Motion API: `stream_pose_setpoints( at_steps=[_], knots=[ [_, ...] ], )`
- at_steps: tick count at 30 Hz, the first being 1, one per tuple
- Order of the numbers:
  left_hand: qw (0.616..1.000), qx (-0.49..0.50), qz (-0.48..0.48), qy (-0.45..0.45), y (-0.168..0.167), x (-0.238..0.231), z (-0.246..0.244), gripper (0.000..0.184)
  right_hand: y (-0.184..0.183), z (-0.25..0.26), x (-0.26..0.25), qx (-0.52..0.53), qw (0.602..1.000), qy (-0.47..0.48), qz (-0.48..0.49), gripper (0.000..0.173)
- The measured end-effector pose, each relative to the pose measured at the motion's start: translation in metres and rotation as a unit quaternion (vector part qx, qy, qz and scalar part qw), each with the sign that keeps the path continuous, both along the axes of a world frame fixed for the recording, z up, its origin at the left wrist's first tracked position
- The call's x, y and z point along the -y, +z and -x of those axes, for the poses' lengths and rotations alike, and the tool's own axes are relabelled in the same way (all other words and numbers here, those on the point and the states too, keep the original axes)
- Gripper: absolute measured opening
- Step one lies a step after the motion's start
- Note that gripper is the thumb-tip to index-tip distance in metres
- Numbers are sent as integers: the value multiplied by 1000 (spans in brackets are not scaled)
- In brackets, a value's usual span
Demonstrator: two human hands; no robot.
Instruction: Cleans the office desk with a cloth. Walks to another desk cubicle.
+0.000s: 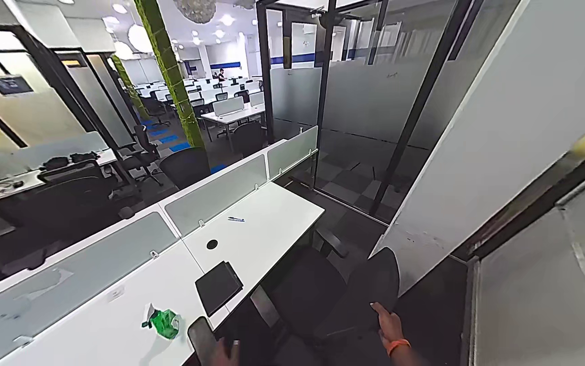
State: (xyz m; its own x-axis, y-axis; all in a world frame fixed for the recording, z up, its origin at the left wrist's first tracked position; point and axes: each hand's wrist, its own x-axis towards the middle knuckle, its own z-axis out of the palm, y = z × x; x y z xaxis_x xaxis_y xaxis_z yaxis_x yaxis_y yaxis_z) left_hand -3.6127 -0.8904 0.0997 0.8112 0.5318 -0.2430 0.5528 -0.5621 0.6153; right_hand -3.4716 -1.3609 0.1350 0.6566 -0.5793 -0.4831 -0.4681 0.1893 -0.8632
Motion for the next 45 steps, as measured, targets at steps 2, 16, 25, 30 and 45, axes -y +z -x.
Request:
stream_pose_setpoints(
  at_steps=[2, 16, 25, 30, 45],
  knots=[
    [974, 36, 83, -206, 6, 62, 3, 61, 2, 14, 0, -1, 1000, 2, -3, 55],
    [893, 5, 72, -445, 32, 280, 39, 87, 12, 129, 89, -13, 999, -31, -1, 52],
    [680, 9, 10, -733, 21, 396, 76, 43, 11, 215, 196, -9, 993, -113, 44, 41],
    [625, -27, -14, -780, 15, 429, 82, 47, 9, 262, 245, -41, 984, -137, 108, 41],
    [726, -139, -10, -673, -20, 359, 52, 44, 40, 320, 328, -198, 927, -86, 305, 60]
  ],
)
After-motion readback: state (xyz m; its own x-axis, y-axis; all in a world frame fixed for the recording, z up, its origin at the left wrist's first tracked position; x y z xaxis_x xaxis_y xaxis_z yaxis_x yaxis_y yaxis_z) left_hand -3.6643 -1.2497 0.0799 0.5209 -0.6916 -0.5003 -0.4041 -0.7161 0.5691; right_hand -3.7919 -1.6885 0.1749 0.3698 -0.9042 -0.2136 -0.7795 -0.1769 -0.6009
